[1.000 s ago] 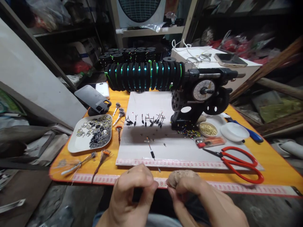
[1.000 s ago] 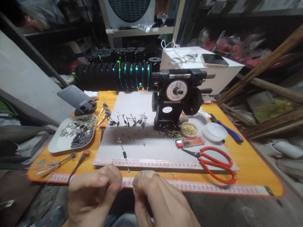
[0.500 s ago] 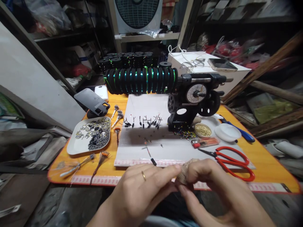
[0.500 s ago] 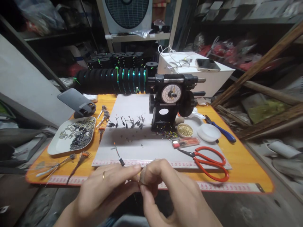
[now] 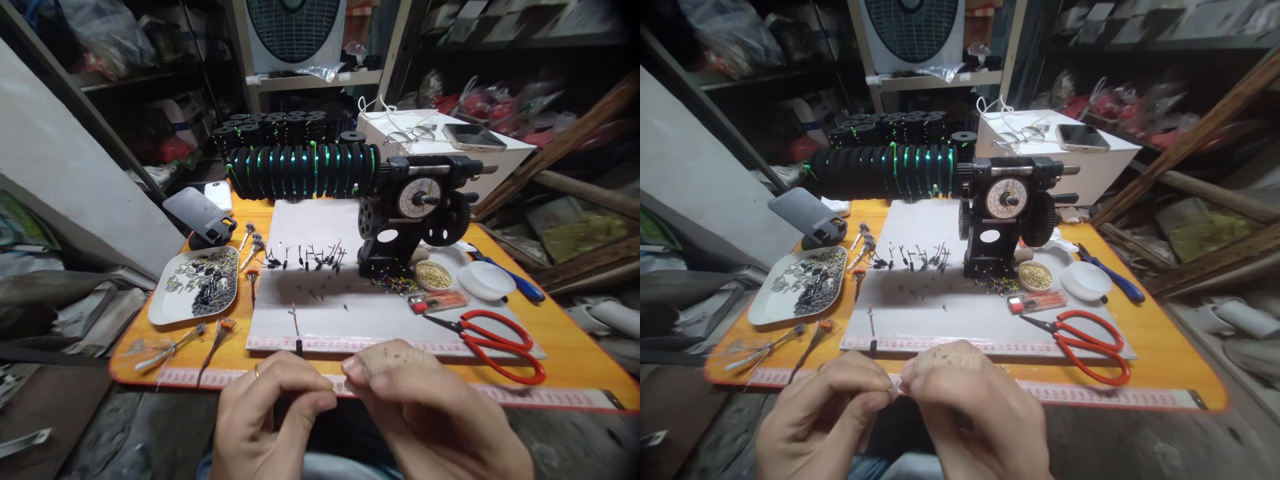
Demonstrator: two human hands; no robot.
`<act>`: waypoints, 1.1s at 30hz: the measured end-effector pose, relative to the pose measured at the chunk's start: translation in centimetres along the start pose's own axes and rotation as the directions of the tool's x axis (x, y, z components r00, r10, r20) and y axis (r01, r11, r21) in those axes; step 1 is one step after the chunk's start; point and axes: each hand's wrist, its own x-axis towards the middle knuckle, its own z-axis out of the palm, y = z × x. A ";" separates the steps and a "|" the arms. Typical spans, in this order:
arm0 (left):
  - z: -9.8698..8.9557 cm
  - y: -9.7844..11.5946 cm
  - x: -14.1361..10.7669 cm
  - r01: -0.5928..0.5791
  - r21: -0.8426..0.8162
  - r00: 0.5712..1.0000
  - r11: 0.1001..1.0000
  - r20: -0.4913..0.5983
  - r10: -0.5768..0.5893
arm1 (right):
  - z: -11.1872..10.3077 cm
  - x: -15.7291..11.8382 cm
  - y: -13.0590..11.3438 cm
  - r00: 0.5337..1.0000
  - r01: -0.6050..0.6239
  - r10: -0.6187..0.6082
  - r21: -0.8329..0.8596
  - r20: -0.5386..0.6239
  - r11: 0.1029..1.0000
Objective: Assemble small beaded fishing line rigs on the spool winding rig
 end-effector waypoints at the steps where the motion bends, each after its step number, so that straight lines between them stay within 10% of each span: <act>1: -0.1 0.0 -0.2 0.003 -0.007 1.000 1.000 -0.006 -0.003 | -0.2 0.0 0.0 0.993 0.096 -0.089 -0.101 0.075 0.990; 6: -0.7 -0.2 -0.3 0.028 0.007 0.999 1.000 -0.026 -0.027 | -1.6 0.8 -0.2 0.878 0.310 -0.140 -0.320 0.458 0.895; 18: -1.4 -1.3 1.1 -0.153 0.167 0.988 0.974 0.029 0.150 | -1.9 0.4 0.6 0.932 0.261 -0.111 -0.425 0.346 0.867; 24: -1.2 -1.2 1.8 -0.191 0.258 0.982 0.947 0.042 0.186 | -1.9 1.2 1.3 0.797 0.530 -0.235 -0.457 0.556 0.714; 33: -0.3 -0.8 1.9 -0.137 0.027 0.991 0.990 -0.008 0.137 | -2.2 0.9 1.7 0.857 0.175 0.030 -0.346 0.514 0.922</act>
